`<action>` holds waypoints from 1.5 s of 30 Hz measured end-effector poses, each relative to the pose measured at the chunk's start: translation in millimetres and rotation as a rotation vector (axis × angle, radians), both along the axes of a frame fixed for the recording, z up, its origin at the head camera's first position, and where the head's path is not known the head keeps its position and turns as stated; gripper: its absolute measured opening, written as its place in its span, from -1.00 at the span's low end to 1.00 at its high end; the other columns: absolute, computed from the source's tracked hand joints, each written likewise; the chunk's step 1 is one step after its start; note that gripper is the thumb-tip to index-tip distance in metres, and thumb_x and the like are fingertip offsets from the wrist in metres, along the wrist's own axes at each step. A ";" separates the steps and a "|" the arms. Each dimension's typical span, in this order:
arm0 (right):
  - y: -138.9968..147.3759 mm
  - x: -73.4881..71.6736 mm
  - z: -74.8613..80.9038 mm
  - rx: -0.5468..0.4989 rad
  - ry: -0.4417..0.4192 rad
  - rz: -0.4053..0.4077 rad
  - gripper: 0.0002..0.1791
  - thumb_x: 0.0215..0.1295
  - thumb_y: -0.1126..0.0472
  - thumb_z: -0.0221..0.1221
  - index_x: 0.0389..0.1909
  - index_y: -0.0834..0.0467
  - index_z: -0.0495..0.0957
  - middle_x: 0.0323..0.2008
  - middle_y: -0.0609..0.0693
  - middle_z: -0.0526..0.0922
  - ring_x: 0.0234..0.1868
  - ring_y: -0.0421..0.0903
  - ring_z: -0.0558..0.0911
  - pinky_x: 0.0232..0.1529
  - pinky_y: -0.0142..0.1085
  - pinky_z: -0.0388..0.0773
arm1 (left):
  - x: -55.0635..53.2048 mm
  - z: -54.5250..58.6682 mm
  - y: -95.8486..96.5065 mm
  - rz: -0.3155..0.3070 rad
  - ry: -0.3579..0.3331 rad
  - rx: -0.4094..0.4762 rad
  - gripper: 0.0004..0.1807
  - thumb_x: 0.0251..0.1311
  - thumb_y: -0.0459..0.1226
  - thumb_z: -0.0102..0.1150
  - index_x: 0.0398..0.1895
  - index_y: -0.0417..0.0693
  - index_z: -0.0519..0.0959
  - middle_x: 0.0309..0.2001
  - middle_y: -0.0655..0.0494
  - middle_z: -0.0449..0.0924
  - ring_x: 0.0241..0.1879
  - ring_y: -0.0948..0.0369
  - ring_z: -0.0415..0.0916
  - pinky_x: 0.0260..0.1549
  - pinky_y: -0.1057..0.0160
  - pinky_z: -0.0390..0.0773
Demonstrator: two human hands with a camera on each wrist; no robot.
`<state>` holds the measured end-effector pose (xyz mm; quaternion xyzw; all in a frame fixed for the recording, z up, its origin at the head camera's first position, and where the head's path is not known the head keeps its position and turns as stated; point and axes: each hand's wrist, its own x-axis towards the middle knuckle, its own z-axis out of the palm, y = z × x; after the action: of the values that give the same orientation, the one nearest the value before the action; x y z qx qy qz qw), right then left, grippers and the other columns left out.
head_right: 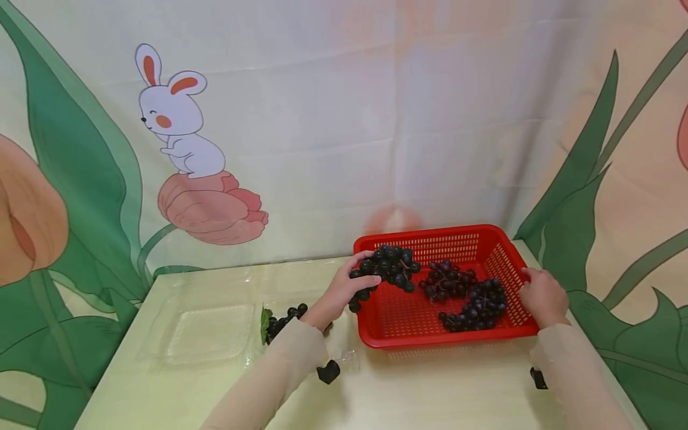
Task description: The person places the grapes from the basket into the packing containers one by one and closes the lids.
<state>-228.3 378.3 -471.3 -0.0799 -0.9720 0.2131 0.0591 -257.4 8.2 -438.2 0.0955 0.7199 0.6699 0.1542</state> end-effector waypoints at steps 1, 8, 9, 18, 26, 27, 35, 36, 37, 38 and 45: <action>-0.1 0.0 0.4 0.000 -0.001 0.000 -0.53 0.13 0.33 -0.18 0.09 0.38 0.31 -0.10 0.44 0.38 -0.52 0.05 0.36 -0.68 -0.30 0.18 | -0.4 1.1 -5.5 0.003 -0.002 -0.002 -0.45 0.01 -0.18 0.19 0.13 0.28 0.31 0.07 0.03 0.40 -0.08 0.17 0.43 -0.11 0.18 0.45; -0.4 1.0 3.7 -0.015 -0.024 0.000 -0.51 0.12 0.33 -0.15 0.11 0.39 0.28 -0.07 0.46 0.36 -0.44 0.12 0.39 -0.65 -0.29 0.20 | 6.1 13.8 -43.1 0.040 -0.005 -0.011 -0.41 0.05 -0.22 0.15 0.20 0.15 0.26 0.13 -0.06 0.36 -0.04 0.11 0.42 -0.04 0.12 0.43; 0.0 1.2 3.8 -0.019 -0.026 0.001 -0.51 0.11 0.34 -0.14 0.11 0.39 0.27 -0.07 0.46 0.36 -0.43 0.13 0.39 -0.64 -0.29 0.21 | 8.5 16.5 -47.7 0.048 -0.002 -0.017 -0.41 0.05 -0.23 0.14 0.21 0.13 0.25 0.14 -0.07 0.34 -0.02 0.08 0.41 -0.02 0.10 0.41; -0.1 1.6 2.2 -0.022 -0.039 -0.011 -0.50 0.11 0.34 -0.14 0.12 0.40 0.26 -0.08 0.45 0.36 -0.37 0.17 0.40 -0.60 -0.24 0.26 | 15.5 8.1 -83.2 0.130 0.018 -0.082 -0.42 0.04 -0.22 0.16 0.20 0.10 0.28 0.31 0.01 0.08 0.26 0.00 0.07 0.11 -0.10 0.21; 0.4 0.8 0.6 -0.014 -0.030 -0.010 -0.51 0.10 0.34 -0.13 0.11 0.40 0.27 -0.10 0.45 0.37 -0.38 0.18 0.42 -0.62 -0.24 0.27 | 15.1 -12.4 -105.9 0.181 0.006 -0.127 -0.40 0.01 -0.22 0.20 0.19 0.13 0.28 0.26 0.02 0.16 0.16 0.02 0.20 0.04 -0.04 0.29; 0.3 0.6 0.4 -0.015 -0.031 -0.011 -0.51 0.10 0.34 -0.13 0.11 0.40 0.27 -0.09 0.45 0.37 -0.38 0.18 0.41 -0.62 -0.23 0.27 | 15.9 -13.4 -108.5 0.185 0.004 -0.134 -0.39 0.01 -0.24 0.19 0.19 0.11 0.28 0.28 0.00 0.15 0.18 0.01 0.17 0.06 -0.06 0.27; 0.5 -0.9 -1.1 -0.008 -0.020 -0.008 -0.52 0.11 0.33 -0.13 0.10 0.40 0.28 -0.13 0.44 0.38 -0.37 0.20 0.41 -0.59 -0.19 0.29 | 23.6 -22.0 -120.6 0.253 0.009 -0.250 -0.38 -0.02 -0.17 0.22 0.18 0.18 0.29 0.26 -0.01 0.18 0.14 -0.01 0.23 -0.02 -0.05 0.33; 0.7 -0.9 -1.0 -0.007 -0.021 -0.007 -0.52 0.11 0.33 -0.12 0.10 0.40 0.27 -0.14 0.44 0.37 -0.37 0.20 0.41 -0.59 -0.18 0.29 | 24.4 -23.3 -120.9 0.264 0.012 -0.273 -0.39 -0.03 -0.16 0.23 0.17 0.19 0.29 0.24 -0.01 0.20 0.11 -0.01 0.25 -0.04 -0.04 0.34; 1.0 -0.9 -1.1 -0.005 -0.022 -0.006 -0.52 0.11 0.33 -0.12 0.10 0.40 0.27 -0.14 0.45 0.37 -0.37 0.20 0.41 -0.60 -0.18 0.29 | 24.7 -24.9 -121.0 0.275 0.014 -0.295 -0.39 -0.04 -0.15 0.23 0.16 0.21 0.30 0.22 -0.01 0.23 0.09 0.00 0.28 -0.06 -0.02 0.36; 1.0 -0.9 -1.1 -0.005 -0.024 -0.006 -0.52 0.11 0.33 -0.12 0.10 0.40 0.27 -0.14 0.45 0.37 -0.37 0.20 0.41 -0.59 -0.18 0.29 | 25.2 -26.1 -121.2 0.284 0.019 -0.317 -0.39 -0.04 -0.13 0.23 0.16 0.21 0.30 0.21 -0.02 0.25 0.09 0.00 0.28 -0.08 -0.02 0.37; 0.0 -1.2 -1.3 -0.010 -0.020 -0.009 -0.52 0.11 0.33 -0.13 0.10 0.40 0.27 -0.13 0.44 0.37 -0.37 0.19 0.40 -0.57 -0.17 0.29 | 27.7 -33.3 -121.2 0.326 0.036 -0.424 -0.39 -0.09 -0.11 0.25 0.13 0.20 0.32 0.22 -0.09 0.24 0.15 -0.08 0.25 -0.06 -0.07 0.36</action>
<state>-229.6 378.2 -472.6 -0.0865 -0.9711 0.2169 0.0497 -229.7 -112.9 -471.5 -0.0443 0.8526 0.5184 0.0479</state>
